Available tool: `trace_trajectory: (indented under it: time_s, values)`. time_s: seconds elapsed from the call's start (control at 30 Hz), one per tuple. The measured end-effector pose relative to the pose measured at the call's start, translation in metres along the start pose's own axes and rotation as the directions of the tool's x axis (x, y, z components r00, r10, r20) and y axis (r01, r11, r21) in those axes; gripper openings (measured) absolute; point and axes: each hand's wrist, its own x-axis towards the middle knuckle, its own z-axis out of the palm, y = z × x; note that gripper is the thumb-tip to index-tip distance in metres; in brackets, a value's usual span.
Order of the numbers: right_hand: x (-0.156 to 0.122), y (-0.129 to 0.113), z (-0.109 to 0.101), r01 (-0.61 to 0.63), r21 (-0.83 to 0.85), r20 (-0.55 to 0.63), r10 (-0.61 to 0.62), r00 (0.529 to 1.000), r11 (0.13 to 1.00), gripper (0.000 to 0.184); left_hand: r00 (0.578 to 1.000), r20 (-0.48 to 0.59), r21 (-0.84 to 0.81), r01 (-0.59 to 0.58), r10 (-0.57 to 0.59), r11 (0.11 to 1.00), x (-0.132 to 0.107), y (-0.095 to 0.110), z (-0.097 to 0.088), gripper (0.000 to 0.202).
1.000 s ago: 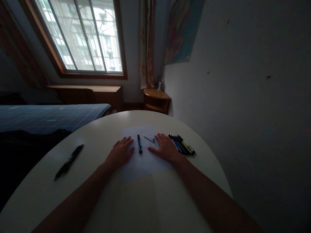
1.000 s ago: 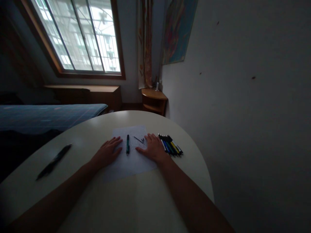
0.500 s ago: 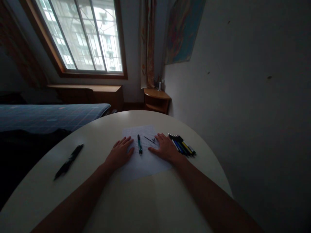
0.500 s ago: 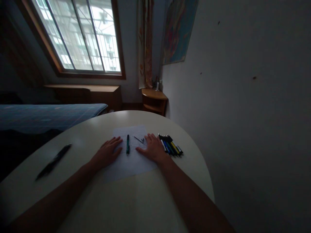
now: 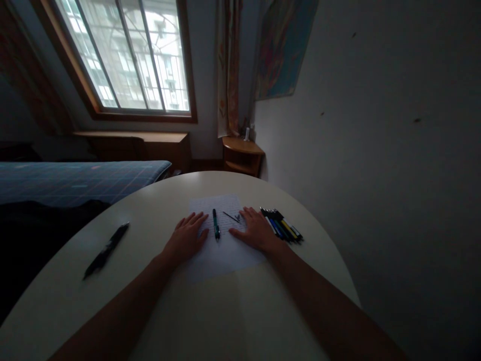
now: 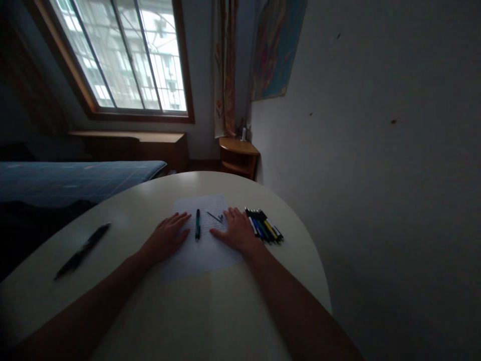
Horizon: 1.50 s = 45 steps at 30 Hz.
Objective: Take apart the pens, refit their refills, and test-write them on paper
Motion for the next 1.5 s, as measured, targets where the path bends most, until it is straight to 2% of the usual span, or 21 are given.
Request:
trace_trajectory:
  time_s: [0.17,0.27,0.37,0.47,0.6,0.77,0.93,1.03,1.23,1.5]
  values:
    - [0.000,-0.001,0.000,-0.002,-0.007,0.011,0.002,1.000,1.000,0.087,0.987,-0.068,0.002,-0.145,0.145,0.989,-0.001,0.013,-0.009,0.047]
    - [-0.001,0.000,0.000,-0.009,0.004,-0.002,0.009,1.000,1.000,0.086,0.975,-0.035,-0.028,-0.222,0.221,0.975,-0.001,0.020,-0.012,0.043]
    - [-0.001,-0.002,-0.002,0.011,0.030,-0.050,-0.010,0.999,0.999,0.087,0.970,-0.001,-0.056,-0.244,0.244,0.968,-0.002,0.022,-0.014,0.036]
    - [-0.002,-0.006,-0.007,0.101,0.049,-0.125,-0.094,0.988,0.994,0.081,0.973,-0.022,-0.062,-0.231,0.231,0.971,-0.002,0.022,-0.014,0.033]
    - [-0.003,-0.013,-0.014,0.190,0.060,-0.149,-0.179,0.972,0.980,0.053,0.982,-0.079,-0.029,-0.173,0.170,0.985,0.001,0.024,-0.016,0.034]
    - [-0.004,-0.015,-0.017,0.207,0.067,-0.161,-0.195,0.968,0.976,0.043,0.988,-0.150,0.046,-0.025,0.031,0.999,0.002,0.025,-0.019,0.029]
    - [-0.003,-0.014,-0.017,0.213,0.054,-0.175,-0.201,0.964,0.975,0.033,0.985,-0.166,0.095,0.068,-0.052,0.993,0.001,0.024,-0.020,0.022]
    - [-0.002,-0.012,-0.016,0.208,0.050,-0.183,-0.196,0.963,0.977,0.026,0.982,-0.168,0.088,0.105,-0.090,0.991,0.002,0.023,-0.019,0.024]
    - [0.000,-0.011,-0.014,0.207,0.070,-0.190,-0.190,0.963,0.976,0.020,0.983,-0.162,0.082,0.102,-0.088,0.991,0.003,0.025,-0.018,0.031]
    - [0.004,-0.011,-0.011,0.251,0.108,-0.238,-0.220,0.946,0.962,0.009,0.987,-0.163,0.128,0.035,-0.014,0.991,0.005,0.022,-0.014,0.025]
